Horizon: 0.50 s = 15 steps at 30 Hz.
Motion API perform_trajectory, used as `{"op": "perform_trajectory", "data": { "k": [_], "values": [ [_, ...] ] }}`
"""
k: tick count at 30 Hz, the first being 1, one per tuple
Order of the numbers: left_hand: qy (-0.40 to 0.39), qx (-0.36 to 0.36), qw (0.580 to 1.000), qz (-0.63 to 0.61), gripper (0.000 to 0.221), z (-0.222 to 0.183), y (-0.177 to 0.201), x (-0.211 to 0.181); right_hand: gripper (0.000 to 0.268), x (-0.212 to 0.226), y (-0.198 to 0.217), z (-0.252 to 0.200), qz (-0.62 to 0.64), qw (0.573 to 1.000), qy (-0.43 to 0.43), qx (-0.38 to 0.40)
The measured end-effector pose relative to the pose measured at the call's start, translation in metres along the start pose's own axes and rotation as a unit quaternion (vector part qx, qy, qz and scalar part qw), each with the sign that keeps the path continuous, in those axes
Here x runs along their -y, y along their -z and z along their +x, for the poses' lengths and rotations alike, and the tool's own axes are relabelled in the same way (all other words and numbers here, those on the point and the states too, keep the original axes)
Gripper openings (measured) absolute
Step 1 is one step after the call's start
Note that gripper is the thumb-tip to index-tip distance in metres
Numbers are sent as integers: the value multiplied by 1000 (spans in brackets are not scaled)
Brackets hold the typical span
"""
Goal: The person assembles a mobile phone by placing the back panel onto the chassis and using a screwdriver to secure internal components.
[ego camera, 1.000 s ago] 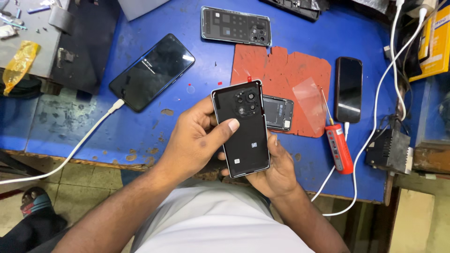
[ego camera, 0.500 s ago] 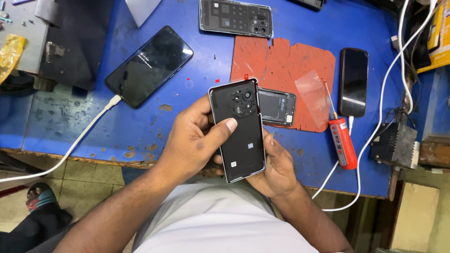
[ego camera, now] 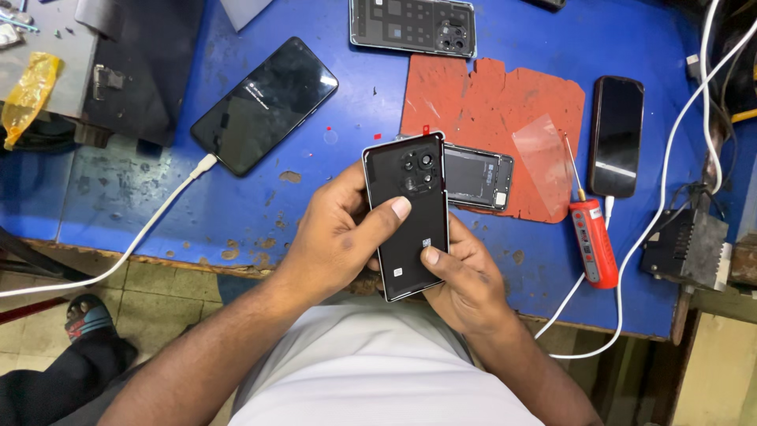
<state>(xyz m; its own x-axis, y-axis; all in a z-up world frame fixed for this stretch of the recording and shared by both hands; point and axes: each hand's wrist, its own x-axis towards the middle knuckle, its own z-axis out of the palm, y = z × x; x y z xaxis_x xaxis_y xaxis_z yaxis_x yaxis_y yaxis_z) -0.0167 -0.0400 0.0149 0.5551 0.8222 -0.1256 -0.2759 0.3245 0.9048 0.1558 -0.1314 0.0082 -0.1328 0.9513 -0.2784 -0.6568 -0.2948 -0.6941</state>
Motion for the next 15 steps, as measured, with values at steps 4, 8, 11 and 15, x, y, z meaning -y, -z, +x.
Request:
{"op": "perform_trajectory", "data": {
  "k": [4, 8, 11, 15],
  "values": [
    [-23, 40, 998, -39, 32, 0, -1, 3, 55, -2, -1, 1, -57, 998, -5, -2],
    [2, 29, 998, -53, 35, -2, -2, 5, 35, 10, 20, -3, -342, 938, 52, -5],
    [3, 45, 999, -20, 36, -6, -5, 5, 17, 35, 31, -7, -542, 819, 156, -103],
    [4, 106, 994, -14, 43, -9, -14, 6, 27, 59, 13, -6, -507, 809, 268, -124]
  ]
}}
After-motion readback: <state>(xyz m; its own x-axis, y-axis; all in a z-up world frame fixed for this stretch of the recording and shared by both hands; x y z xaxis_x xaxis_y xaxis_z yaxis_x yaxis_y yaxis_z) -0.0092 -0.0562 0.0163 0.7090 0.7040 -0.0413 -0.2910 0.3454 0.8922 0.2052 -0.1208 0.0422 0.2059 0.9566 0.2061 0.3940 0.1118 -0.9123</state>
